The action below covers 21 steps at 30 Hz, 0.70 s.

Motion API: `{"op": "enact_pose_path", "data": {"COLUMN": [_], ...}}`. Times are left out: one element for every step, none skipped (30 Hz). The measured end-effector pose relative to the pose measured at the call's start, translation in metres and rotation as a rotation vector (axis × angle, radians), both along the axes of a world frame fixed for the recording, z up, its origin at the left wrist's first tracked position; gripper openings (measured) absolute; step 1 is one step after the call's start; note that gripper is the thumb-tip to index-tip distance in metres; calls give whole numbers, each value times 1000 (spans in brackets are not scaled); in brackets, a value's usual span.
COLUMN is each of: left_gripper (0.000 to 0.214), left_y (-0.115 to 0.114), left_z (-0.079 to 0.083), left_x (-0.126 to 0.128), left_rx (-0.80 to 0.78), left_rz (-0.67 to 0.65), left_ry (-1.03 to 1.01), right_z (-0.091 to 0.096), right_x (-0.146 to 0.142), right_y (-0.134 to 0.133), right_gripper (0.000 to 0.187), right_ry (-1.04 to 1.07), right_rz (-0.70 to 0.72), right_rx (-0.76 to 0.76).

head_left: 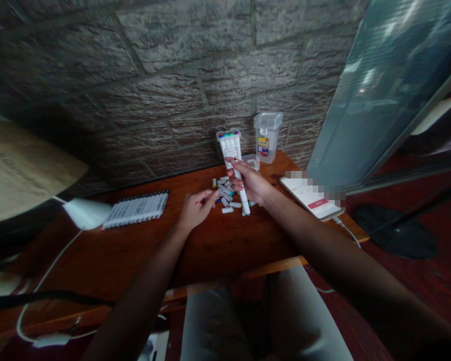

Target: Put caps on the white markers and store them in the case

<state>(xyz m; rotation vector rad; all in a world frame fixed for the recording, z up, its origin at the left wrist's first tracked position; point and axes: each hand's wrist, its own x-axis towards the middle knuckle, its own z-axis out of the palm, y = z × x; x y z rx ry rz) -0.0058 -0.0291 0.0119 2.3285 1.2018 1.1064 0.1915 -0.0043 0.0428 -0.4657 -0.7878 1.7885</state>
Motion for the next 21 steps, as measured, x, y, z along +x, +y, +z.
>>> {"op": "enact_pose_path", "data": {"left_gripper": [45, 44, 44, 44, 44, 44, 44, 44, 44, 44, 44, 44, 44, 44, 44, 44, 44, 44, 43, 43, 43], "left_y": [0, 0, 0, 0, 0, 0, 0, 1, 1, 1, 1, 1, 1, 1, 1, 1, 1, 1, 1, 1, 1], "left_z": [0, 0, 0, 0, 0, -1, -1, -1, -1, -1, -1, -1, -1, -1, -1, -1, -1, -1, -1, -2, -2], "left_x": [0, 0, 0, 0, 0, 0, 0, 0, 0, 0, 0, 0, 0, 0, 0, 0, 0, 0, 0, 0, 0], "left_rx": [4, 6, 7, 6, 3, 0, -2, -4, -5, -7, -7, -7, -7, -7, -6, -5, -5, -7, -8, -9, -9], "left_rz": [2, 4, 6, 7, 6, 4, 2, 0, -2, -3, -3, -6, -8, -10, -11, -11, -9, -5, -1, 2, 4], "left_ry": [3, 5, 6, 7, 6, 5, 2, -1, -4, -6, -9, -9, -10, -11, -12, -11, -11, -8, -7, -5, -6], "right_z": [0, 0, 0, 0, -1, -1, -1, -1, -1, -1, -1, 0, 0, 0, 1, 1, 1, 1, 1, 2, 2], "right_x": [0, 1, 1, 1, 1, 1, 1, 1, 1, 1, 1, 1, 1, 1, 0, 0, -1, -1, -1, -2, -1], "right_y": [1, 2, 3, 3, 4, 4, 4, 3, 2, 2, 1, 1, 0, 0, 1, 1, 1, 1, 1, 2, 2], "right_gripper": [14, 19, 23, 26, 26, 25, 22, 18, 15, 13, 12, 13, 15, 18, 19, 20, 19, 17, 15, 13, 10], "right_ry": [3, 8, 13, 17, 17, 15, 12, 7, 3, 2, 1, 0, 0, 2, 6, 11, 16, 24, 34, 45, 57], "right_rz": [17, 33, 47, 54, 54, 48, 41, 35, 31, 30, 33, 41, 49, 53, 54, 51, 46, 37, 29, 22, 16], "right_rx": [-15, -29, -40, -47, -49, -45, -36, -24, -12, -3, -3, -11, -26, -45, -63, -80, -93, -100, -103, -101, -96]}}
